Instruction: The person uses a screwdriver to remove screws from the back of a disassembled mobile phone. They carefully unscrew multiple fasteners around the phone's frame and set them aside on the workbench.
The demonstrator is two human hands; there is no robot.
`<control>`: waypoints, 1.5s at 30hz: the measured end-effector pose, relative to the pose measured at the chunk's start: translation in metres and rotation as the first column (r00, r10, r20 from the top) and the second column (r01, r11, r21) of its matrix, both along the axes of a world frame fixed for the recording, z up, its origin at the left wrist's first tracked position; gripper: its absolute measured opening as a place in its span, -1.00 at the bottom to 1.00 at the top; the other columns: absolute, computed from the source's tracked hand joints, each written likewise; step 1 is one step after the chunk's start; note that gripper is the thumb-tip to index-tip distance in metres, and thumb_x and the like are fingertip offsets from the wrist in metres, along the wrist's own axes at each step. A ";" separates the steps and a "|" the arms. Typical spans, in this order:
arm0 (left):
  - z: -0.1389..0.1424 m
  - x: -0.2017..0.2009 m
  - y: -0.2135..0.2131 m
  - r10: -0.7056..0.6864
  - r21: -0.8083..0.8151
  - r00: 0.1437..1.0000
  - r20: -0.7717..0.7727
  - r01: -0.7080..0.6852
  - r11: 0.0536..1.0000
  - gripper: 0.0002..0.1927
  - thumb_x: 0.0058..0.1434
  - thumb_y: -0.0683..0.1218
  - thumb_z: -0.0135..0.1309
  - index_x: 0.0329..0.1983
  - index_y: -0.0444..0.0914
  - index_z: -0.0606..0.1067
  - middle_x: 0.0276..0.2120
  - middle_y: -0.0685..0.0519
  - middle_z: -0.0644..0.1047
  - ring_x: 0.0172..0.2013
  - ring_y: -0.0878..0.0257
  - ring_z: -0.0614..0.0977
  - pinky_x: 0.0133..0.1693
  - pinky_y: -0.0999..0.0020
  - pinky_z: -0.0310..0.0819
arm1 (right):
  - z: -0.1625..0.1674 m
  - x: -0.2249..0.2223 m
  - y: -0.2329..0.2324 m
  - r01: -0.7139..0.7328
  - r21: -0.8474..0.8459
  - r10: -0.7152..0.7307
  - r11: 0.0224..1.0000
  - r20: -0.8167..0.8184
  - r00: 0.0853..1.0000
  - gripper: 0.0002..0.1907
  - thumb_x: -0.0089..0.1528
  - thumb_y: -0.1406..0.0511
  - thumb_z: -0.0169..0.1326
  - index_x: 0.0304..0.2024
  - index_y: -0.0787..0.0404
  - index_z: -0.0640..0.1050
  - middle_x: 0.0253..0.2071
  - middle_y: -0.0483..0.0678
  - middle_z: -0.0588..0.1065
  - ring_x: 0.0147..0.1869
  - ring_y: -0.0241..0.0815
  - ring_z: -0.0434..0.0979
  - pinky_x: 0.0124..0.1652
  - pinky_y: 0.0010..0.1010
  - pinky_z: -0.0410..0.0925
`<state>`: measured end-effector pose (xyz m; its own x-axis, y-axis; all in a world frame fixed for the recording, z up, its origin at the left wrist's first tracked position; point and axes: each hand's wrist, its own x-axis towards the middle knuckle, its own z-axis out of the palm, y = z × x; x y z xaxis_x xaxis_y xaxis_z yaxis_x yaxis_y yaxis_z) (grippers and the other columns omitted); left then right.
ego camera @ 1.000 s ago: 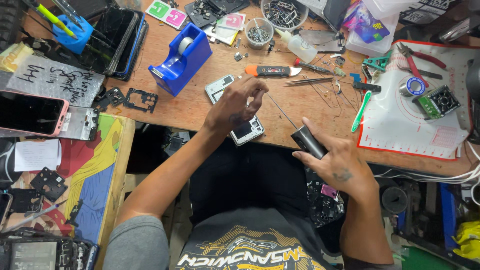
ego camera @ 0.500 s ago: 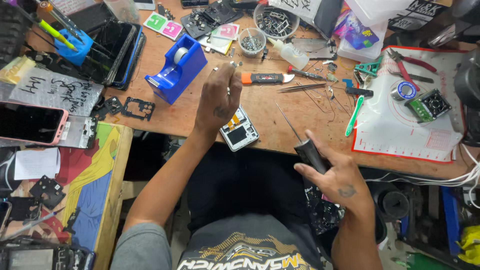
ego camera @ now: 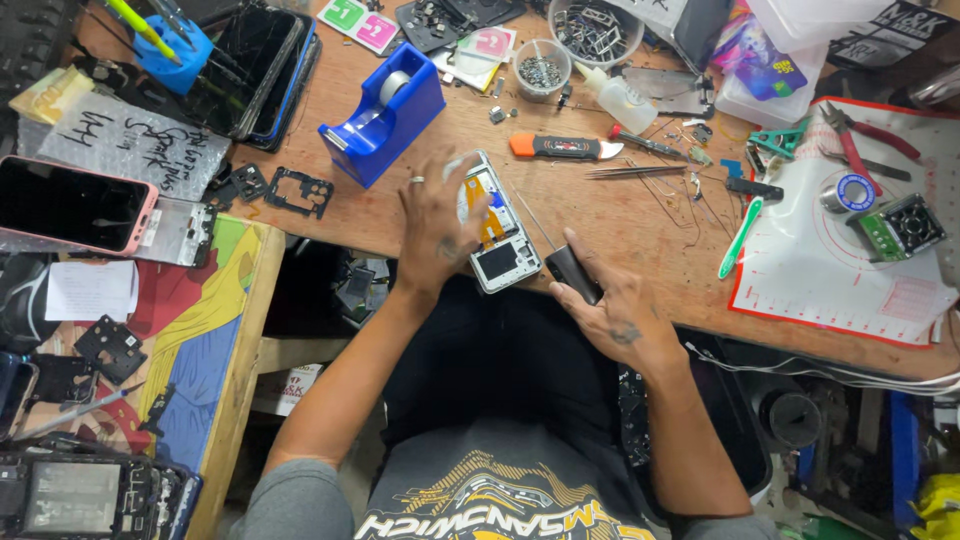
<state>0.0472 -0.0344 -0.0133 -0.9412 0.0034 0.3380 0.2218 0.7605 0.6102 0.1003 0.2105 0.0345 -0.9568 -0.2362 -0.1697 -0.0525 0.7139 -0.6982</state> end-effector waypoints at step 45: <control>-0.009 -0.022 0.019 0.180 -0.195 0.984 0.005 -0.176 0.965 -0.66 0.31 -0.11 0.06 0.12 -0.32 0.48 -0.03 -0.15 0.39 0.08 -0.04 0.38 0.11 0.00 0.23 | 0.009 -0.018 -0.004 -0.066 0.232 0.048 0.971 0.083 0.995 -0.30 0.18 0.02 0.12 0.38 -0.10 0.35 -0.26 0.33 0.58 -0.18 0.30 0.65 -0.11 -0.01 0.46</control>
